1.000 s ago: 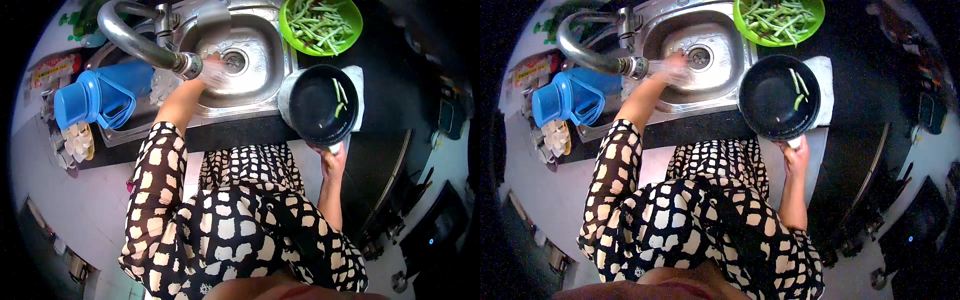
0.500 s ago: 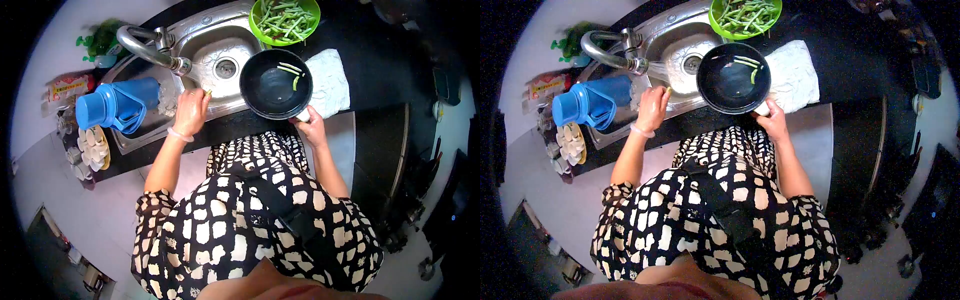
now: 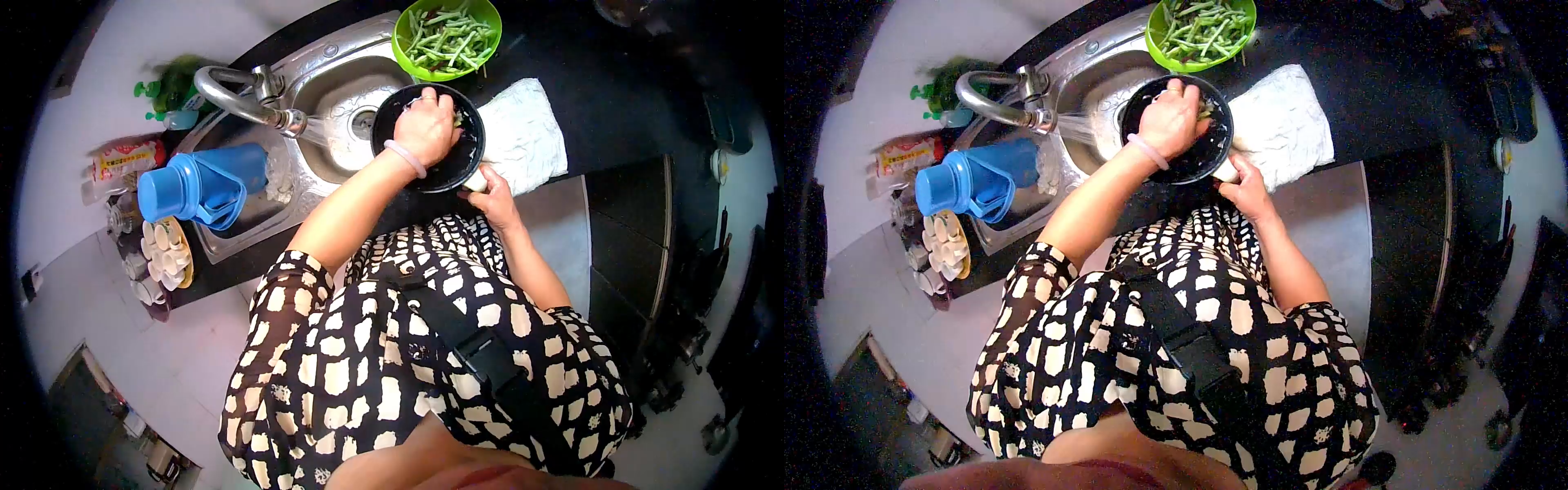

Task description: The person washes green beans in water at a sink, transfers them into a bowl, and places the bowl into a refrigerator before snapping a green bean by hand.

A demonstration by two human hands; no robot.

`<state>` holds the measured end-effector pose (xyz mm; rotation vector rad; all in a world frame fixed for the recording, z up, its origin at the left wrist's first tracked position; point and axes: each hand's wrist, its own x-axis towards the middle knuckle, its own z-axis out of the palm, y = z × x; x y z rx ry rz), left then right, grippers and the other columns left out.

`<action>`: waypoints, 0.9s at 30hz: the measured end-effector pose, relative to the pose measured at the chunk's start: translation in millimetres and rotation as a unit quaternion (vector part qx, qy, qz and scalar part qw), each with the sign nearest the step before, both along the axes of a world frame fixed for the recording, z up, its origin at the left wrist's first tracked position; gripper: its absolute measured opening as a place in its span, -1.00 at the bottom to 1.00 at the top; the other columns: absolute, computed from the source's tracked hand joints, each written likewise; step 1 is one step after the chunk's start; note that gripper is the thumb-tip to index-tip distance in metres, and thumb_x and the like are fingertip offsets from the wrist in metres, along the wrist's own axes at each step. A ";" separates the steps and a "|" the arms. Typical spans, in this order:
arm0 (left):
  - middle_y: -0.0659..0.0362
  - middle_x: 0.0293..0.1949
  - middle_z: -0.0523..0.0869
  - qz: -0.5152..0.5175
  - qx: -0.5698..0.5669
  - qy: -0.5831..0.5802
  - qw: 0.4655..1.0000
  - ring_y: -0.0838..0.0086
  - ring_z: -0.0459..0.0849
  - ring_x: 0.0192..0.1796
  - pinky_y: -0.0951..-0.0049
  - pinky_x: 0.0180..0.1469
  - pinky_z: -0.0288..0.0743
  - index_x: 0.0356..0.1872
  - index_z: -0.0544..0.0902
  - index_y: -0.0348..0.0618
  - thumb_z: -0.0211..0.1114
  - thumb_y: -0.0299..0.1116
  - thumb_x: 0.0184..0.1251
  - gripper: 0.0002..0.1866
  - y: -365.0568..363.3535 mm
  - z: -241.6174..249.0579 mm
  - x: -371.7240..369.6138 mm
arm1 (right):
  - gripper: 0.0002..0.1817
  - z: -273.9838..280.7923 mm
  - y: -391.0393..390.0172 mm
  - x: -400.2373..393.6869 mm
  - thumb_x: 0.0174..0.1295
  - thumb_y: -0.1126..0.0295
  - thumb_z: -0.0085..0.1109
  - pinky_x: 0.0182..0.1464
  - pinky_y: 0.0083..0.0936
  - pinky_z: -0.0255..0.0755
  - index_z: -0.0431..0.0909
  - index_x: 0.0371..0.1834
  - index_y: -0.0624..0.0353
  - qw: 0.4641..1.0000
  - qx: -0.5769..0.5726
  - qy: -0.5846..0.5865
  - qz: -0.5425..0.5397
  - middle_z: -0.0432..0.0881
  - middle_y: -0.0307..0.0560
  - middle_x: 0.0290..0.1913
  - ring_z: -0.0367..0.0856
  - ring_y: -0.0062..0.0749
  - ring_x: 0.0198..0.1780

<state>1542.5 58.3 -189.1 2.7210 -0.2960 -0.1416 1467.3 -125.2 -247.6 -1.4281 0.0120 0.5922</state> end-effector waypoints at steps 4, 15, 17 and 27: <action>-0.15 -0.24 0.59 -0.038 0.003 0.107 0.994 0.05 0.62 -0.19 0.17 -0.25 0.53 -0.22 0.44 -0.28 0.08 -0.33 0.18 -0.76 -3.9 -17.2 6.6 | -0.46 1.6 0.9 2.8 -0.18 0.62 0.05 -0.09 -0.68 0.34 0.41 0.03 0.31 1.000 -0.001 0.013 -0.006 0.52 -0.27 -0.17 0.44 -0.62 -0.17; -0.06 -0.24 0.64 -0.011 -0.217 0.079 0.973 0.17 0.63 -0.17 0.33 -0.10 0.45 -0.11 0.55 -0.23 0.31 -0.34 0.05 -0.65 53.8 54.4 30.2 | -0.45 0.4 2.8 2.7 -0.20 0.62 0.01 -0.03 -0.67 0.30 0.42 0.03 0.29 1.000 0.004 0.018 -0.012 0.52 -0.27 -0.14 0.43 -0.61 -0.12; -0.05 -0.22 0.65 0.026 -0.216 0.024 0.976 0.22 0.64 -0.16 0.36 -0.10 0.46 -0.09 0.56 -0.20 0.34 -0.31 0.03 -0.62 56.8 58.1 48.2 | -0.45 -8.8 0.7 2.2 -0.21 0.67 -0.03 -0.03 -0.59 0.41 0.41 0.02 0.30 1.000 -0.004 0.017 -0.001 0.51 -0.23 -0.10 0.47 -0.56 -0.09; -0.18 0.02 0.46 0.059 -0.182 -0.155 0.969 0.02 0.43 0.09 0.24 0.15 0.30 0.07 0.38 -0.31 0.32 -0.13 0.02 -0.37 47.8 39.7 109.0 | -0.47 3.7 6.1 7.0 -0.19 0.62 0.02 -0.14 -0.69 0.32 0.43 0.00 0.31 0.999 0.024 0.031 -0.008 0.52 -0.29 -0.21 0.44 -0.63 -0.23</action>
